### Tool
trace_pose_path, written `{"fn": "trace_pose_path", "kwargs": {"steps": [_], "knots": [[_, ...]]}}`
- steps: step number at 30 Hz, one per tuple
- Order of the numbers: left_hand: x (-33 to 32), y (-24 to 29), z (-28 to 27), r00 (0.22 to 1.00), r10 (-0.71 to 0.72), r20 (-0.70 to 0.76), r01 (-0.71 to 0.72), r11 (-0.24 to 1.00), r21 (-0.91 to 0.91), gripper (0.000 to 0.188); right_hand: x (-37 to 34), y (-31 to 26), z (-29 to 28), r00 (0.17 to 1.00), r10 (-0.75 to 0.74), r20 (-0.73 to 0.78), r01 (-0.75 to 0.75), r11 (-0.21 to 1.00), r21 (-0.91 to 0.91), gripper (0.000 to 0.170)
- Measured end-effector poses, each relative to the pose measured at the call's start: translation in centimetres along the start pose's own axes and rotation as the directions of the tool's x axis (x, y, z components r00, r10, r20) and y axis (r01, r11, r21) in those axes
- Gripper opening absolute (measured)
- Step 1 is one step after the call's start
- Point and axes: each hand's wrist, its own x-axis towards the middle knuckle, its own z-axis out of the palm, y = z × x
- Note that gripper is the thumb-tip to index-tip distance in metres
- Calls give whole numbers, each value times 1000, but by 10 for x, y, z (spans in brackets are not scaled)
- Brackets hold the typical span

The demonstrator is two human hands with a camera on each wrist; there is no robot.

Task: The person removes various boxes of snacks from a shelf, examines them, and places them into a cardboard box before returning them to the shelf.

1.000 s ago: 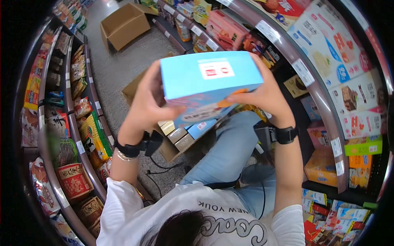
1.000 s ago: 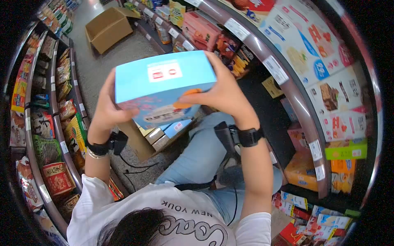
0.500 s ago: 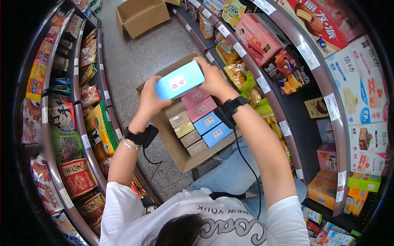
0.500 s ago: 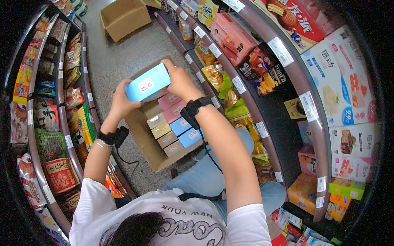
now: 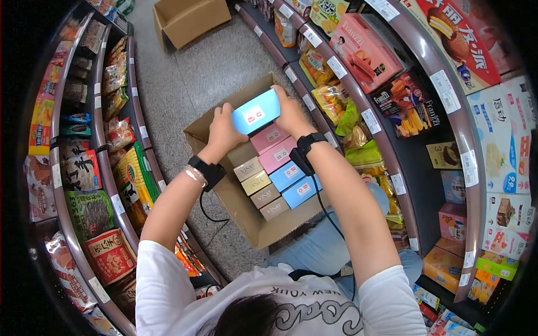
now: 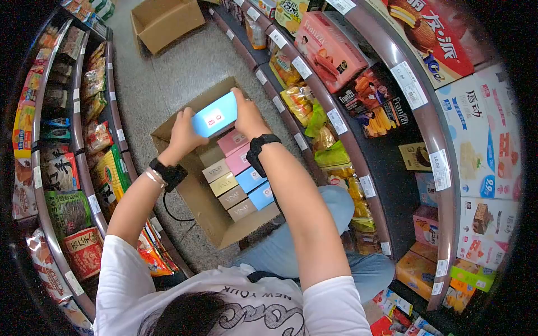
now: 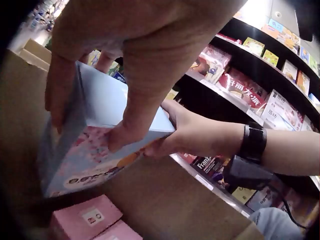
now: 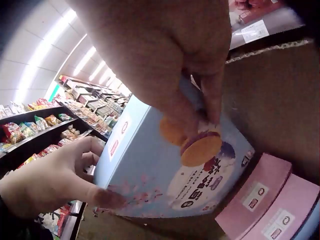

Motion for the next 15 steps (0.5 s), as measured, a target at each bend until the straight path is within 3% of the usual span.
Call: {"fn": "trace_pose_path", "kwargs": {"steps": [4,7,8,15], "knots": [[18,-3,24,996,-64,57,65,998,-12,78,-3,19,17,995,96,14,-97,994,58,73],[32,-18,57,986,-158,49,160,987,-23,80,-12,29,33,997,-22,-73,22,1000,-3,67],[36,-25,69,988,-148,42,149,988,-27,80,-13,31,35,998,-2,-61,3,1000,12,65],[52,-52,128,980,-197,23,198,978,-63,78,-30,21,21,960,213,182,-225,973,47,52]]}}
